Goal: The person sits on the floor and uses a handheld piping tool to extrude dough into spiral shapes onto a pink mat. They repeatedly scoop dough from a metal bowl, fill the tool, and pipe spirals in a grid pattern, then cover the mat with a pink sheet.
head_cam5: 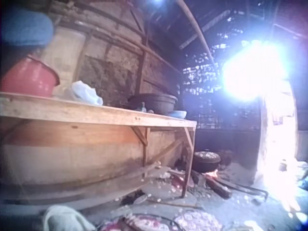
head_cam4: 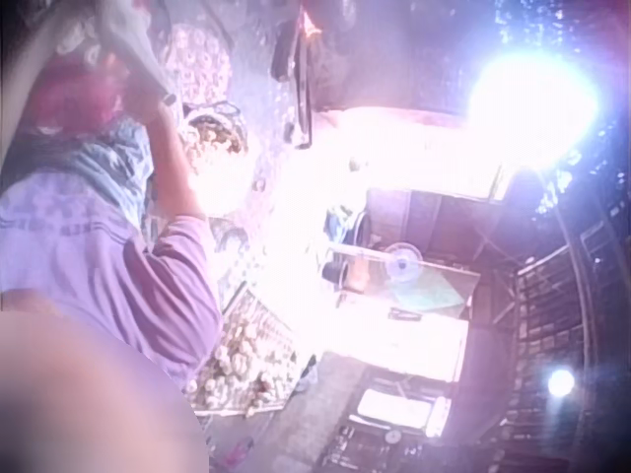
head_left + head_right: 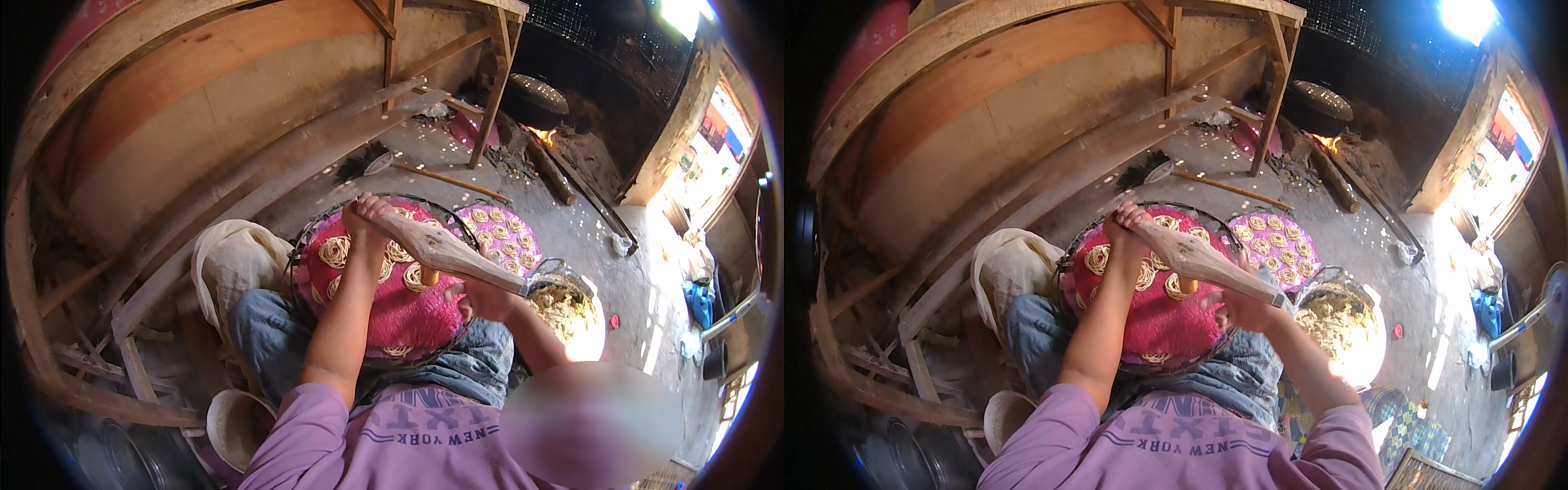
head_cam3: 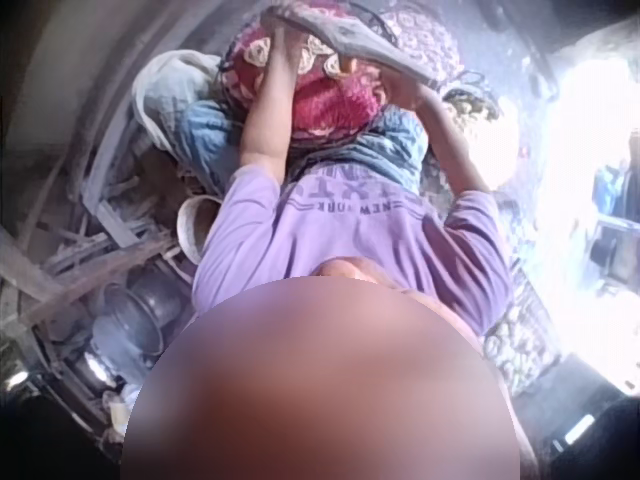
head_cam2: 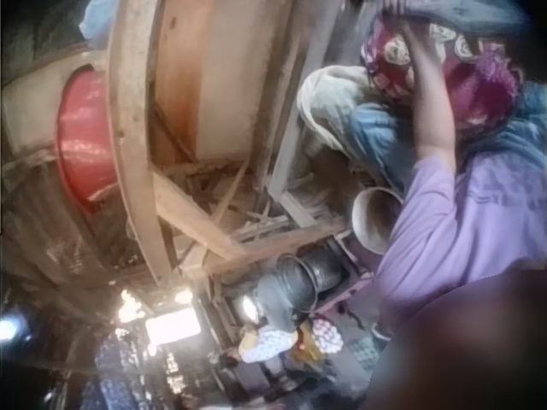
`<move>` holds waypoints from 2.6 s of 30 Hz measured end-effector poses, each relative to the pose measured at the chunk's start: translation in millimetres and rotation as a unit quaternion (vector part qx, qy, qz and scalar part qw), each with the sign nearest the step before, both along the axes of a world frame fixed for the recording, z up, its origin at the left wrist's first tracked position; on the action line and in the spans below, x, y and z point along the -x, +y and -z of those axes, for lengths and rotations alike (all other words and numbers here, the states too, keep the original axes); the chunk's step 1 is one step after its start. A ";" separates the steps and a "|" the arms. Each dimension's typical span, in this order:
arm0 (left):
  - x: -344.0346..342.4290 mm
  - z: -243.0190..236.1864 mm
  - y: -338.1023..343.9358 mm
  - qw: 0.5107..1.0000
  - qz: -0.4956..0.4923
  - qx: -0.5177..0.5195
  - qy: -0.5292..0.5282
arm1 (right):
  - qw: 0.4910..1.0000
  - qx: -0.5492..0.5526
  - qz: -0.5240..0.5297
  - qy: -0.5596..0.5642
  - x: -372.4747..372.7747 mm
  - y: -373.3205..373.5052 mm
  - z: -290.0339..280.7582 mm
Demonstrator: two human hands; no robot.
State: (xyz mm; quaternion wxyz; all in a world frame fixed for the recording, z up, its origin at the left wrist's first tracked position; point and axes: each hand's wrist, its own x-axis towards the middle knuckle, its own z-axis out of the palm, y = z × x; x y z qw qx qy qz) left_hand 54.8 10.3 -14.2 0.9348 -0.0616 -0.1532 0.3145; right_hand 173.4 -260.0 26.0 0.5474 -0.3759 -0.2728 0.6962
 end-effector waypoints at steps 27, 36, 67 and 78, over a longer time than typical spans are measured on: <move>56.7 -132.1 -2.5 0.967 -0.058 -0.236 -0.083 | 0.608 -0.085 0.067 -0.787 25.4 10.0 -0.7; 104.7 -169.7 -85.0 0.706 -0.299 -0.580 0.276 | 0.876 -0.132 0.079 -0.457 16.2 -49.1 -111.2; 219.3 13.5 -195.9 0.543 -0.215 -0.703 0.406 | 0.764 -0.199 0.119 -0.602 24.3 -4.1 -15.5; 101.6 -77.0 -206.3 0.165 0.034 -0.946 0.277 | 0.786 -0.215 -0.049 -0.577 25.9 -37.0 -18.0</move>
